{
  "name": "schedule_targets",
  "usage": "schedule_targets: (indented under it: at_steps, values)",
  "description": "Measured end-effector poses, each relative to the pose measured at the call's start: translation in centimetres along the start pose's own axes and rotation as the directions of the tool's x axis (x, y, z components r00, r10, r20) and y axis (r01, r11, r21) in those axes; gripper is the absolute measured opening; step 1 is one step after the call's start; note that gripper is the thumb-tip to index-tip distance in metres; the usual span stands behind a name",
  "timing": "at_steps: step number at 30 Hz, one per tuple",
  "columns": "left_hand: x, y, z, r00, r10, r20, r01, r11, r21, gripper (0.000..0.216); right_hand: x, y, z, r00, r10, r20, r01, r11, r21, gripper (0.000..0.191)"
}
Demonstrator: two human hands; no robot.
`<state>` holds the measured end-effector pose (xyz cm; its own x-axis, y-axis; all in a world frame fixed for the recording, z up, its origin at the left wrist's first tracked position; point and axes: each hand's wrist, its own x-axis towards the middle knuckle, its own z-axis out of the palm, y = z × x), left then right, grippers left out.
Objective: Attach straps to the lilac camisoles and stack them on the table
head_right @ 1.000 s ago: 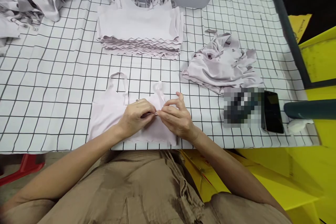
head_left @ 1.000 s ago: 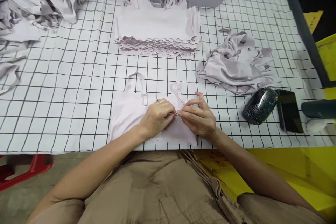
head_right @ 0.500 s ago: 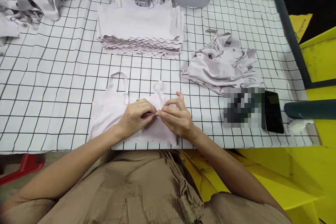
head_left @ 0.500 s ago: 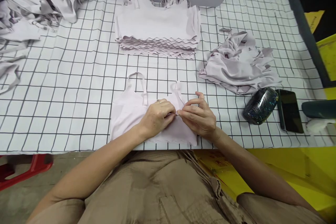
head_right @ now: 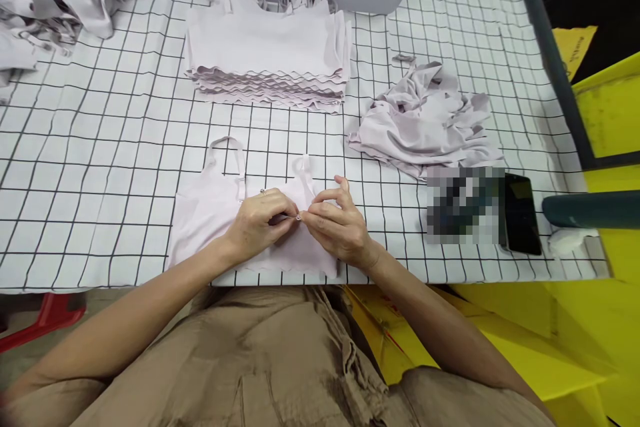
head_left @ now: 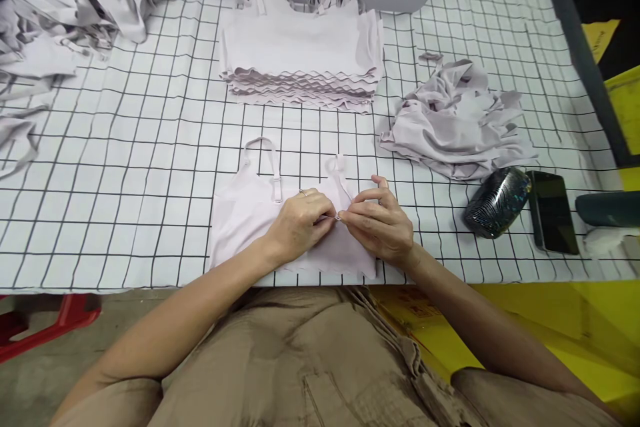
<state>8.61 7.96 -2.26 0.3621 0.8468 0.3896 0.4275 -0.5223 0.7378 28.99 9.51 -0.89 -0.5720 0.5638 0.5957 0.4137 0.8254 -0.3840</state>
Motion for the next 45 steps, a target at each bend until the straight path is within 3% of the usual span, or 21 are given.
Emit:
schedule_targets:
  at_steps: [18,35,40,45]
  values:
    - [0.1,0.3,-0.1,0.999,-0.030,-0.019,0.029,0.998,-0.048,0.016,0.1,0.0,-0.1,0.999,0.034,0.030,-0.034,0.999,0.000,0.015]
    - [0.0,0.4,-0.2,0.999,-0.036,-0.022,0.035,0.997,-0.064,0.016,-0.2,-0.1,0.2,1.000,0.011,0.018,-0.011,1.000,0.001,0.023]
    - [0.1,0.5,-0.5,0.999,-0.046,-0.021,0.043,0.993,-0.106,0.013,0.9,-0.3,-0.9,0.985,0.027,0.171,-0.018,0.998,-0.054,0.017]
    - [0.4,0.0,-0.8,0.998,-0.058,-0.034,0.054,0.994,-0.097,0.004,3.5,0.5,-2.2,0.919,0.094,0.384,-0.090,0.996,-0.029,0.015]
